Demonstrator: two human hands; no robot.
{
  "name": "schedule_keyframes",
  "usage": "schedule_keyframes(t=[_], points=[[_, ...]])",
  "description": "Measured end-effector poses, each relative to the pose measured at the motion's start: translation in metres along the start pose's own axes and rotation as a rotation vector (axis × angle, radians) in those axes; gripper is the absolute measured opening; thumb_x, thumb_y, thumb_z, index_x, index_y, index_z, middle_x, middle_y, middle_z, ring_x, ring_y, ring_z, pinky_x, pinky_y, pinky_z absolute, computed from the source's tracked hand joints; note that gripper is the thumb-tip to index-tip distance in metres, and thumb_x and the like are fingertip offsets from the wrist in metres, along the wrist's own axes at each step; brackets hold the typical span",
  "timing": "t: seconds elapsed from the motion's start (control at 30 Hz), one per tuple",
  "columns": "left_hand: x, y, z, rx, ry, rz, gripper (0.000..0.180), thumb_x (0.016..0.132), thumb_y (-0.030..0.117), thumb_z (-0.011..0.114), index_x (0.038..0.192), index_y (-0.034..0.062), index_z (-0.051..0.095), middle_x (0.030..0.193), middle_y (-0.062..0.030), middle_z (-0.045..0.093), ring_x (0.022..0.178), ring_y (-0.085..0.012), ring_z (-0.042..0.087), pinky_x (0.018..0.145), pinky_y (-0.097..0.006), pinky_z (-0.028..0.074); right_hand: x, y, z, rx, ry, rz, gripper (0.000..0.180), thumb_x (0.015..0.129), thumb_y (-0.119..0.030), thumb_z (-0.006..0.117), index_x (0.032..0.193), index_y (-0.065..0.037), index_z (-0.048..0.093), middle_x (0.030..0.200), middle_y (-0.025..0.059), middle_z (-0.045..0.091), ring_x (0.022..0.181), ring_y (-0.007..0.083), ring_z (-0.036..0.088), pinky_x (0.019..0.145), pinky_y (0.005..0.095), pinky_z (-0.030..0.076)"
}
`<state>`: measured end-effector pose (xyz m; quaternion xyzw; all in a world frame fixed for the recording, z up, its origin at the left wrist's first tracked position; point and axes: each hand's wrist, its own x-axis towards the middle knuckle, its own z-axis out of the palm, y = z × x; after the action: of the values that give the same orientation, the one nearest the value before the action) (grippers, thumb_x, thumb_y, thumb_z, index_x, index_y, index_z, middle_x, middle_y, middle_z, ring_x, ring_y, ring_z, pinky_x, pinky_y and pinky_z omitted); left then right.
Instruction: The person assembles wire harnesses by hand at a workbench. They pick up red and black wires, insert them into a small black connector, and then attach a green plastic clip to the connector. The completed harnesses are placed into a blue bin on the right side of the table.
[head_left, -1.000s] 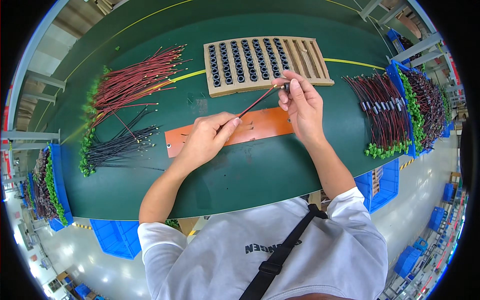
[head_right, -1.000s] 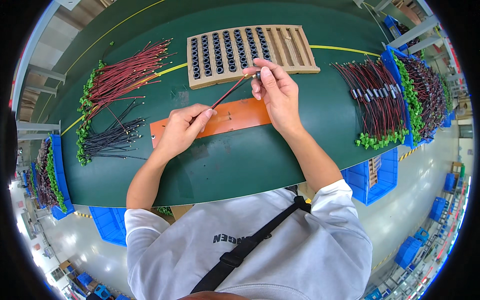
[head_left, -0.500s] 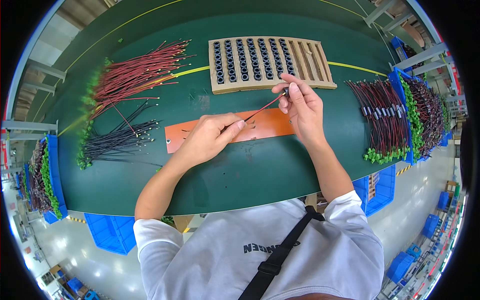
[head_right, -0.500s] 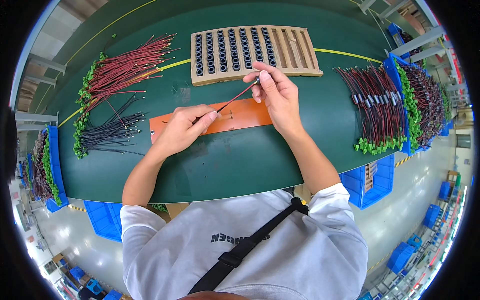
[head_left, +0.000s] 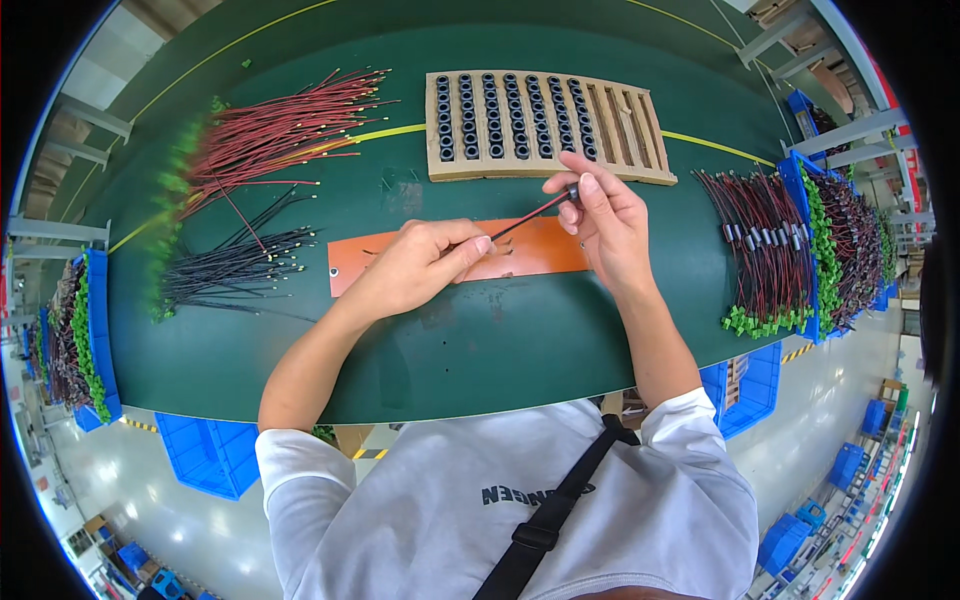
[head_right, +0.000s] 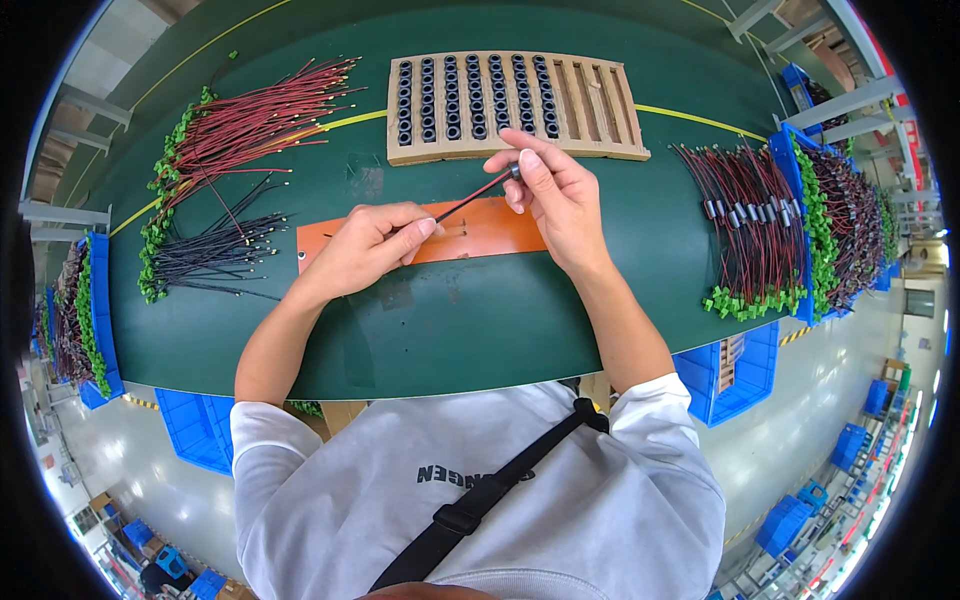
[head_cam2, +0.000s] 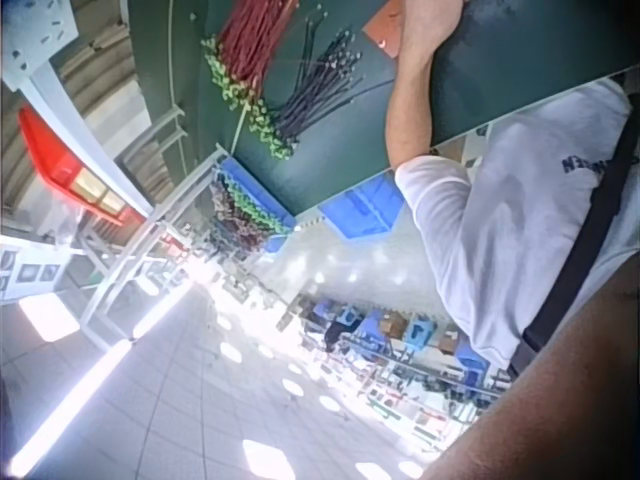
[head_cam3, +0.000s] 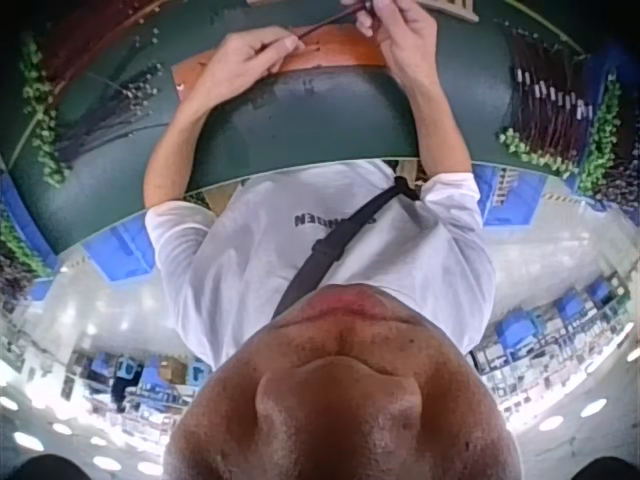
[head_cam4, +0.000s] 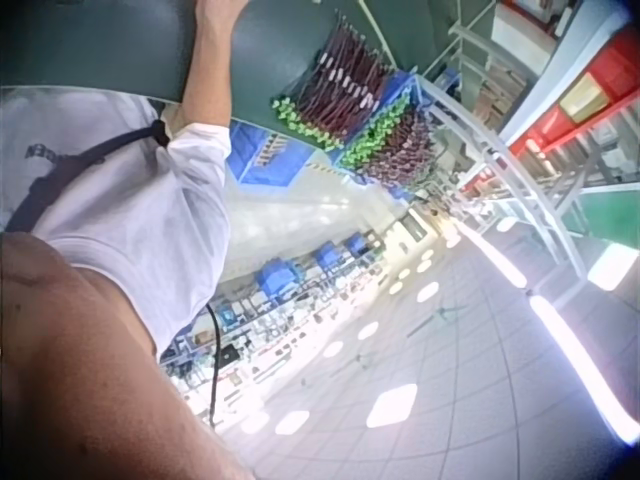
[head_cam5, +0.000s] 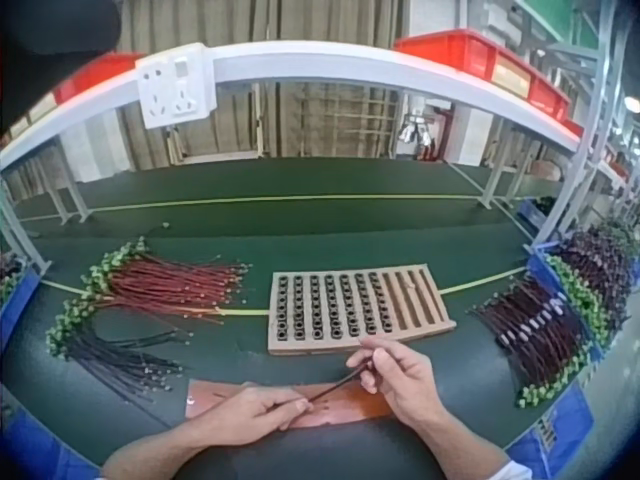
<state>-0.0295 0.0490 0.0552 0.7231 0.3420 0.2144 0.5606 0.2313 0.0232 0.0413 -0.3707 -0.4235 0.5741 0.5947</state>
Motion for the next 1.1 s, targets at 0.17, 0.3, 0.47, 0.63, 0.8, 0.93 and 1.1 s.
schedule_keyframes(t=[0.17, 0.3, 0.47, 0.63, 0.8, 0.93, 1.1], points=[[0.000, 0.000, 0.003, -0.008, -0.004, 0.000, 0.033, 0.107, 0.028, 0.055, 0.105, 0.0000, 0.072, 0.069, -0.0012, 0.056, 0.062, -0.0082, 0.049, 0.055, -0.028, 0.040, -0.003, 0.004, 0.005, -0.135, -0.072, 0.024, 0.038, 0.108, -0.017, 0.054, 0.142, -0.001, 0.056, 0.110, 0.0124, 0.071, 0.076, 0.0093, 0.055, 0.069, 0.0231, 0.047], [0.000, -0.003, 0.007, 0.002, 0.039, 0.036, 0.032, 0.107, 0.028, 0.056, 0.105, 0.0006, 0.072, 0.069, -0.0018, 0.057, 0.061, -0.0087, 0.049, 0.055, -0.028, 0.040, -0.005, 0.004, 0.017, -0.028, -0.055, 0.006, 0.040, 0.108, -0.016, 0.052, 0.146, -0.001, 0.050, 0.112, 0.0143, 0.071, 0.076, 0.0101, 0.056, 0.069, 0.0239, 0.048], [0.002, -0.003, 0.012, 0.032, 0.032, 0.078, 0.029, 0.107, 0.025, 0.057, 0.103, 0.0009, 0.072, 0.068, -0.0008, 0.057, 0.060, -0.0083, 0.049, 0.054, -0.027, 0.039, -0.016, 0.016, 0.024, 0.263, -0.199, 0.272, 0.040, 0.111, -0.024, 0.048, 0.143, -0.001, 0.051, 0.111, 0.0141, 0.069, 0.079, 0.0125, 0.058, 0.071, 0.0277, 0.050], [-0.003, 0.010, -0.001, -0.034, -0.005, -0.067, 0.029, 0.107, 0.025, 0.057, 0.102, 0.0001, 0.071, 0.067, 0.0011, 0.056, 0.059, -0.0068, 0.048, 0.053, -0.026, 0.039, -0.003, 0.009, 0.011, 0.173, -0.096, 0.075, 0.033, 0.111, -0.028, 0.046, 0.122, 0.001, 0.058, 0.101, 0.0108, 0.066, 0.078, 0.0149, 0.061, 0.070, 0.0294, 0.051], [-0.013, -0.003, -0.022, 0.062, 0.077, -0.031, 0.025, 0.104, 0.020, 0.060, 0.100, -0.0008, 0.073, 0.066, 0.0016, 0.057, 0.059, -0.0066, 0.048, 0.054, -0.026, 0.041, 0.021, -0.013, -0.042, 0.271, -0.018, -0.047, 0.036, 0.111, -0.029, 0.047, 0.125, 0.001, 0.061, 0.103, 0.0104, 0.069, 0.076, 0.0114, 0.059, 0.067, 0.0275, 0.049], [-0.012, 0.002, -0.015, 0.085, 0.025, 0.012, 0.022, 0.102, 0.017, 0.063, 0.099, -0.0007, 0.074, 0.067, -0.0006, 0.059, 0.060, -0.0073, 0.050, 0.055, -0.027, 0.042, -0.005, 0.014, 0.027, 0.089, -0.200, 0.229, 0.031, 0.111, -0.023, 0.048, 0.125, 0.001, 0.060, 0.112, 0.0118, 0.070, 0.084, 0.0114, 0.062, 0.080, 0.0274, 0.054], [-0.032, 0.004, -0.025, 0.045, 0.110, 0.048, 0.017, 0.099, 0.014, 0.067, 0.103, -0.0014, 0.074, 0.073, -0.0033, 0.066, 0.065, -0.0087, 0.057, 0.060, -0.027, 0.047, -0.011, 0.035, 0.049, -0.008, -0.331, 0.015, 0.024, 0.109, -0.017, 0.051, 0.123, 0.001, 0.061, 0.117, 0.0116, 0.070, 0.096, 0.0121, 0.065, 0.089, 0.0274, 0.054]])
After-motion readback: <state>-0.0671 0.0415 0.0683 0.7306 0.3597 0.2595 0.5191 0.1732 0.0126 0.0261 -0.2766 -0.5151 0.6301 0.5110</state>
